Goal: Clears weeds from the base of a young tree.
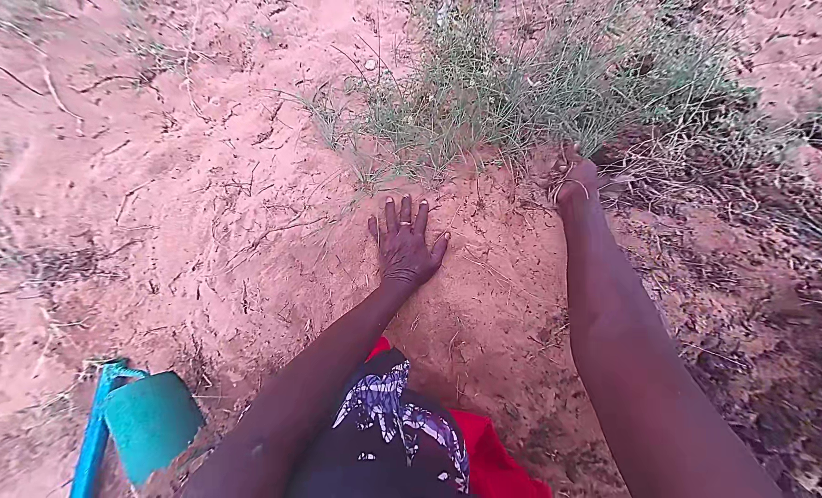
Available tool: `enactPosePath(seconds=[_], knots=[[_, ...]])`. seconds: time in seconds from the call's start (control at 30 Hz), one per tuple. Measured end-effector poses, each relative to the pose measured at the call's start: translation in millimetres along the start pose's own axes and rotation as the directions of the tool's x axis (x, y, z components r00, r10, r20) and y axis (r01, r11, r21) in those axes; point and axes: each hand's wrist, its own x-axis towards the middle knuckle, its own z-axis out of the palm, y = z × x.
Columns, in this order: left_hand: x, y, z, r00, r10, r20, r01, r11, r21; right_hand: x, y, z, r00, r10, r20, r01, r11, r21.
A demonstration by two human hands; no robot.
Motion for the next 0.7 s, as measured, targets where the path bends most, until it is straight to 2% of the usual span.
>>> enactPosePath(seconds=[0.07,0.1,0.27,0.33,0.4,0.47,0.5,0.53,0.57,0.63,0.7], knots=[[1,-1,2,1.0,0.003,-0.001,-0.003,1.0,-0.002,-15,7,-8,0.995,0.089,0.041,-0.096,0.96,0.261],[1,0,3,1.0,0.006,-0.005,-0.006,1.0,-0.005,-29,10,-13,0.991,0.111,0.078,-0.131,0.937,0.324],[1,-1,3,1.0,0.018,-0.015,-0.018,1.0,0.0,-103,5,-56,0.959,0.094,0.268,-0.178,0.935,0.307],[1,0,4,1.0,0.021,-0.017,-0.021,1.0,-0.007,-124,-14,-96,0.956,0.008,0.295,-0.108,0.939,0.325],[1,0,3,1.0,0.025,-0.014,-0.025,1.0,-0.015,-152,-41,-134,0.969,-0.155,0.192,0.089,0.945,0.315],[1,0,4,0.999,0.03,-0.031,-0.03,0.999,-0.026,-163,-60,-166,0.927,-0.341,0.155,0.31,0.931,0.192],[1,0,4,0.999,0.032,-0.04,-0.033,0.999,-0.029,-161,-64,-172,0.918,-0.368,0.147,0.363,0.93,0.066],[0,-1,4,0.998,0.037,-0.043,-0.039,0.999,-0.03,-158,-64,-168,0.937,-0.316,0.146,0.33,0.94,-0.084],[-1,0,4,0.998,0.045,-0.041,-0.046,0.998,-0.036,-153,-61,-156,0.973,-0.201,0.116,0.223,0.95,-0.219],[0,0,3,0.998,0.048,-0.035,-0.05,0.998,-0.048,-135,-53,-111,0.998,0.003,0.059,0.019,0.934,-0.357],[1,1,2,0.999,0.037,-0.021,-0.038,0.998,-0.053,-112,-42,-70,0.997,0.018,0.077,0.021,0.876,-0.482]])
